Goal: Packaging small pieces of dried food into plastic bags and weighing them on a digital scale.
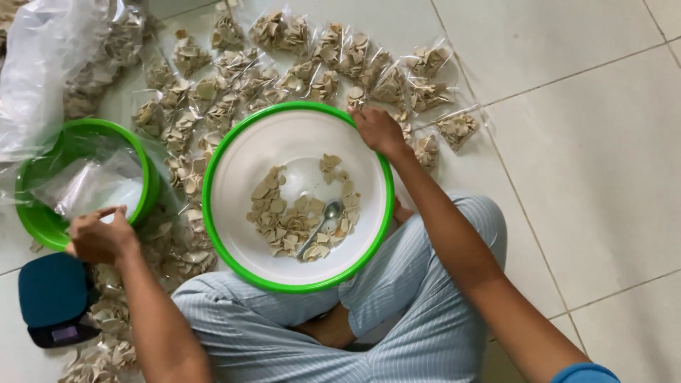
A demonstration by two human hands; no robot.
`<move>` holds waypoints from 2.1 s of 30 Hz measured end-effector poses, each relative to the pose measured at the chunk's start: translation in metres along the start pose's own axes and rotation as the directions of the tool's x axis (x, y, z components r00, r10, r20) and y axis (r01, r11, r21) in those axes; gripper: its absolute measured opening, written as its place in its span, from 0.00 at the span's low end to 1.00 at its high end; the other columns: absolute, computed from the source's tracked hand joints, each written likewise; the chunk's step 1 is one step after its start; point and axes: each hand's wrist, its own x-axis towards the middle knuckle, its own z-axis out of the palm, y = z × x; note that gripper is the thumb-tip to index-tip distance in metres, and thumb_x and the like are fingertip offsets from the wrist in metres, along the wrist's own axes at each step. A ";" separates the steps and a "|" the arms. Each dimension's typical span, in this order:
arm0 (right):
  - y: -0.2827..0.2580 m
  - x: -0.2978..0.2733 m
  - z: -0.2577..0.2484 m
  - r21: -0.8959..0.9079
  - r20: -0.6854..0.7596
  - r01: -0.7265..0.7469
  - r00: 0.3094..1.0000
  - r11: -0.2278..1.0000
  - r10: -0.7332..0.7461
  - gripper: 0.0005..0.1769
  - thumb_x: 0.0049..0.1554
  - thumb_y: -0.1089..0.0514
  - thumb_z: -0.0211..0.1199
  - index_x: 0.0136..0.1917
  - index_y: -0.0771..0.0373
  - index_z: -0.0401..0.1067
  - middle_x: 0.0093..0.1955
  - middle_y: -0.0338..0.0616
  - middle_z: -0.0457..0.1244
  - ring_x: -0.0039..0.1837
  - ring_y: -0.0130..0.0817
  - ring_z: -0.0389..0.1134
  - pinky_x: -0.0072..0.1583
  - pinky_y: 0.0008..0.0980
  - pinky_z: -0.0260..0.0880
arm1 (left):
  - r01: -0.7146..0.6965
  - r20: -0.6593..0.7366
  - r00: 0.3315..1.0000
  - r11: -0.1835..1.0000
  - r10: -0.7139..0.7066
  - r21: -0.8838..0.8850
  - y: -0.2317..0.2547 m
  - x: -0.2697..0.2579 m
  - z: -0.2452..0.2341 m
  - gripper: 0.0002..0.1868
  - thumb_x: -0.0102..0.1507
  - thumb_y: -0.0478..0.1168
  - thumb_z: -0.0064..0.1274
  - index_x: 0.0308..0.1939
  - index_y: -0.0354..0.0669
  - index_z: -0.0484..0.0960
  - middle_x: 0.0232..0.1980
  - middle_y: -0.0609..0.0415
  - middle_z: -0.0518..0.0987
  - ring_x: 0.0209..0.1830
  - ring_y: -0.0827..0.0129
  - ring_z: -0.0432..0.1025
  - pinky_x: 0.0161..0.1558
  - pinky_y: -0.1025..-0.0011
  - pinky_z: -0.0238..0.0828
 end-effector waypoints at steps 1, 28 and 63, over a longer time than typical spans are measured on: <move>0.001 -0.001 0.000 -0.002 -0.004 -0.008 1.000 1.000 0.008 0.35 0.66 0.33 0.35 0.39 0.61 0.69 0.48 0.48 0.65 0.50 0.44 0.66 0.49 0.48 0.60 | -0.004 0.004 1.000 1.000 0.004 -0.006 0.008 0.000 -0.008 0.23 0.51 0.61 0.84 0.36 0.52 0.92 0.40 0.55 0.88 0.37 0.67 0.80 0.42 0.53 0.72; -0.075 -0.110 0.053 0.768 0.295 0.158 0.773 0.621 -0.562 0.07 0.53 0.60 0.74 0.46 0.60 0.81 0.33 0.46 0.71 0.33 0.26 0.70 0.37 0.21 0.71 | 0.595 0.472 0.789 -0.297 0.393 -0.747 0.197 -0.118 -0.263 0.53 0.61 0.69 0.57 0.79 0.44 0.57 0.69 0.45 0.67 0.63 0.63 0.67 0.64 0.61 0.68; -0.066 -0.197 0.095 -0.017 -0.250 0.754 0.633 0.657 -0.733 0.37 0.54 0.54 0.71 0.73 0.56 0.60 0.71 0.42 0.54 0.50 0.38 0.71 0.43 0.39 0.78 | 0.661 0.552 0.743 -0.281 0.379 -0.696 0.194 -0.137 -0.294 0.10 0.69 0.41 0.57 0.50 0.42 0.88 0.54 0.47 0.84 0.56 0.70 0.75 0.65 0.59 0.69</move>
